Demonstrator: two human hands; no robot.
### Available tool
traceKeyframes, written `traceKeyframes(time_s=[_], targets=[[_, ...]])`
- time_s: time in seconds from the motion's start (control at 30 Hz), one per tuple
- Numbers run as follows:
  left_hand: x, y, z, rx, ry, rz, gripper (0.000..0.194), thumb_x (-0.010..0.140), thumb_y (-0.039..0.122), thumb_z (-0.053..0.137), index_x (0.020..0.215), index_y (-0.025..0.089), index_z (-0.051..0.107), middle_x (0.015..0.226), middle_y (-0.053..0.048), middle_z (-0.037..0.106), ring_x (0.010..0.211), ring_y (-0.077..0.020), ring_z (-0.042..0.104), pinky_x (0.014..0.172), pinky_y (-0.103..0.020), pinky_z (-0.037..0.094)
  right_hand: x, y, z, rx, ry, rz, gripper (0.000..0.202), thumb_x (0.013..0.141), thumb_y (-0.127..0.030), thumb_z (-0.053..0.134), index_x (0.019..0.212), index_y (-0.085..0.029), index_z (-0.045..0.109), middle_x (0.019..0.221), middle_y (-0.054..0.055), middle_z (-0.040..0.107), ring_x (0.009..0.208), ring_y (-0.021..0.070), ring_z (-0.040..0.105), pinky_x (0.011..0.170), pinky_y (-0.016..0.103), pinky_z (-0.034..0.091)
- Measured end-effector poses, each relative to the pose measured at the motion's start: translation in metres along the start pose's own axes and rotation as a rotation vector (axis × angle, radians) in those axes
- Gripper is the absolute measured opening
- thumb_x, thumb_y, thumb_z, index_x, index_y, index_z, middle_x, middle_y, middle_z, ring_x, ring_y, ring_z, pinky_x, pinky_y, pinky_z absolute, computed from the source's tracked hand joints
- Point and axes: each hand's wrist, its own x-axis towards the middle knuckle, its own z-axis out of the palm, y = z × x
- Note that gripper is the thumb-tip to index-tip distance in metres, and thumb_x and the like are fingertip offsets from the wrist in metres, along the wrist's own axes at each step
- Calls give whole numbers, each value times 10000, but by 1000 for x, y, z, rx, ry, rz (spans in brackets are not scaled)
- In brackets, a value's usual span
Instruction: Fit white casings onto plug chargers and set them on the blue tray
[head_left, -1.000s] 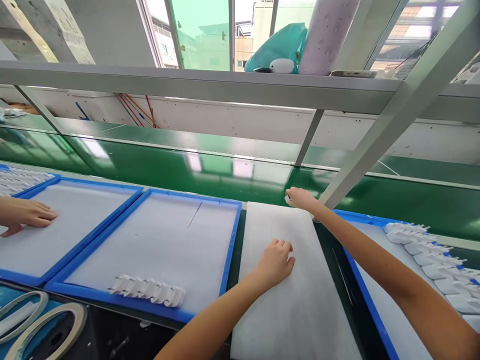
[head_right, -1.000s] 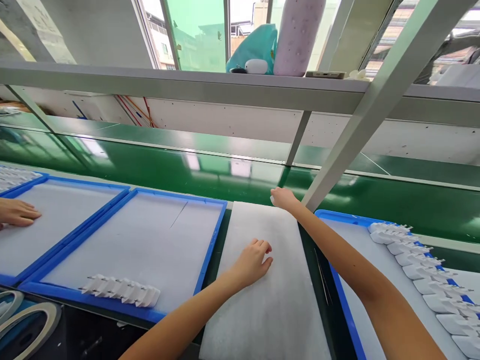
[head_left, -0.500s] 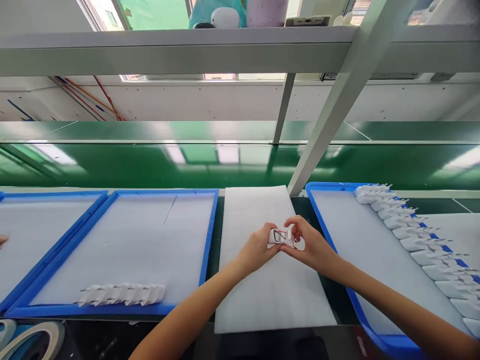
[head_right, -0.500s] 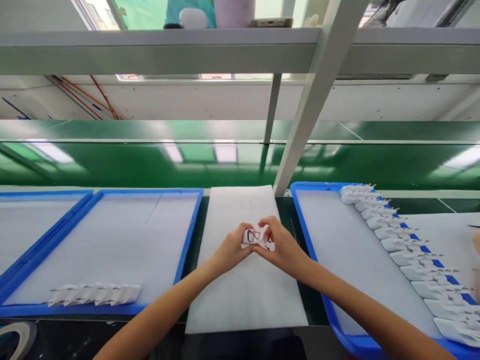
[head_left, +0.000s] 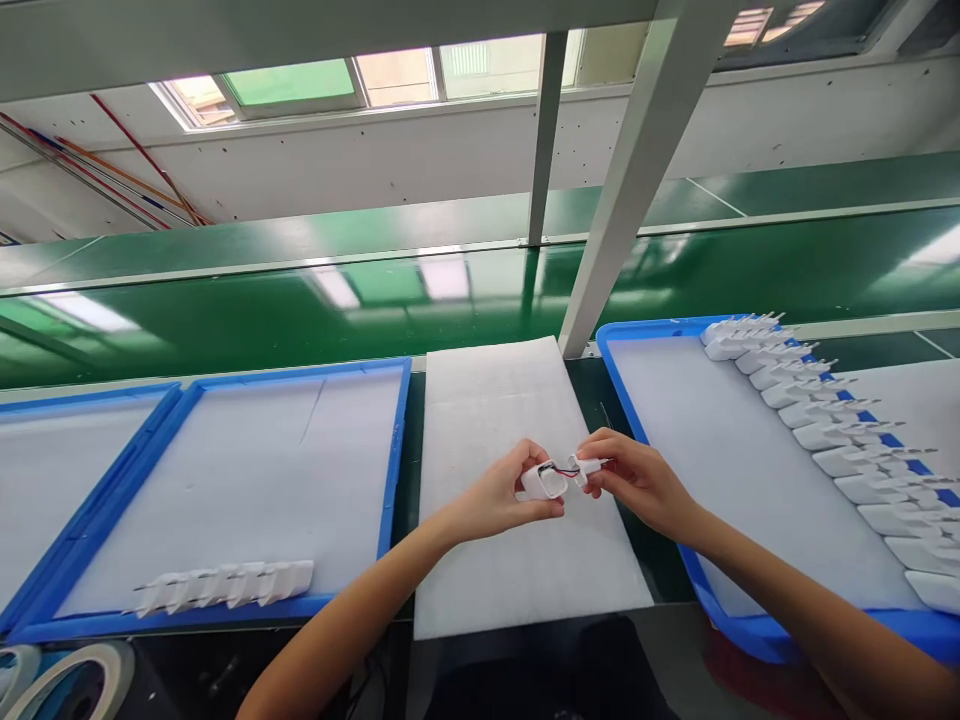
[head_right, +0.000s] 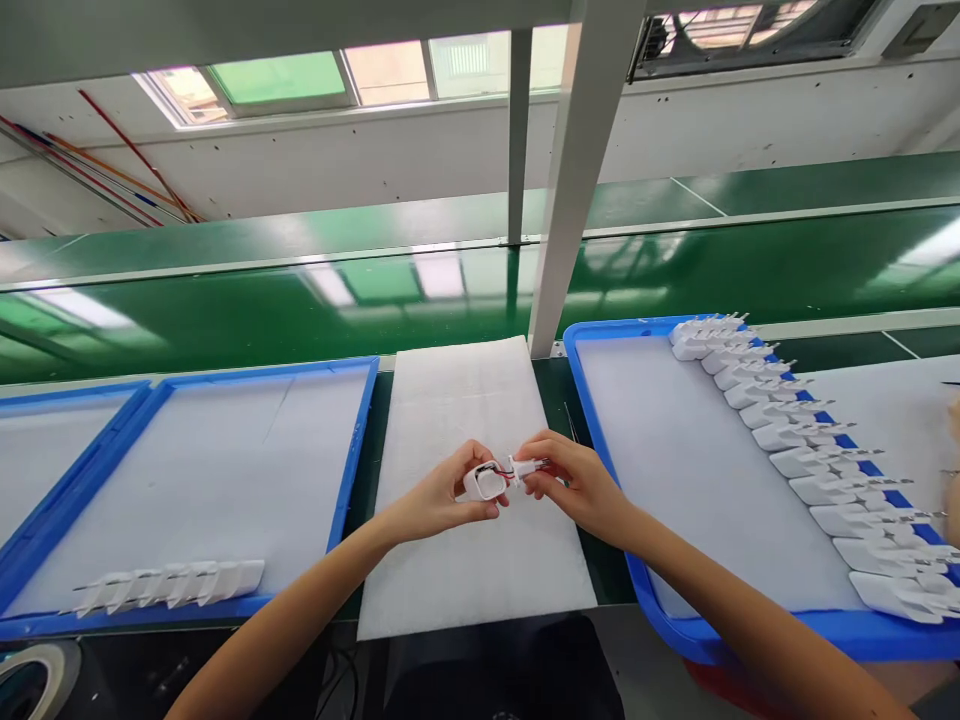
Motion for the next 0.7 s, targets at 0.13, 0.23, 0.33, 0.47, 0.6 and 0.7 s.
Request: traceKeyframes(time_s=[0.13,0.23,0.33,0.47,0.6,0.7], targets=[[0,5,-5,293,-2,76,273,838,309,596,1090,233,525,1010,-21,580,886,-168,535,769,-302,420,0,-6,-9,-48,-56,31,164,885,-199,556,1020,-271,614,952,25,565,759,122,559,588,237,471],[-1,4,-4,410,-33,115,294,853,316,577,1126,234,507,1027,-29,579,895,-179,543,778,-313,423,-1,-9,-10,-40,-58,114,190,863,-213,597,1046,-265,603,919,14,592,751,121,561,615,241,465],[-1,2,0,441,-65,133,297,862,328,567,1126,218,489,1025,-42,578,891,-185,555,765,-311,434,-2,-11,-9,-8,-122,178,152,843,-243,626,994,-234,625,904,19,609,748,131,575,646,261,477],[-1,0,2,463,-99,150,304,867,336,563,1129,208,475,1020,-45,576,882,-182,559,749,-301,444,-3,-15,-8,-13,-148,201,123,833,-240,631,953,-218,647,903,23,611,738,130,580,646,262,478],[0,-2,3,525,-85,203,296,870,335,556,1113,192,469,1005,-47,570,884,-182,552,760,-306,448,-2,-17,-6,-36,-113,222,82,826,-214,629,906,-210,646,848,10,598,695,116,568,612,245,466],[0,-3,5,580,-62,242,295,878,359,535,1100,180,460,993,-61,566,892,-196,548,763,-319,452,-2,-16,-5,-45,-88,226,75,827,-214,626,900,-205,638,856,14,598,713,123,579,627,251,473]])
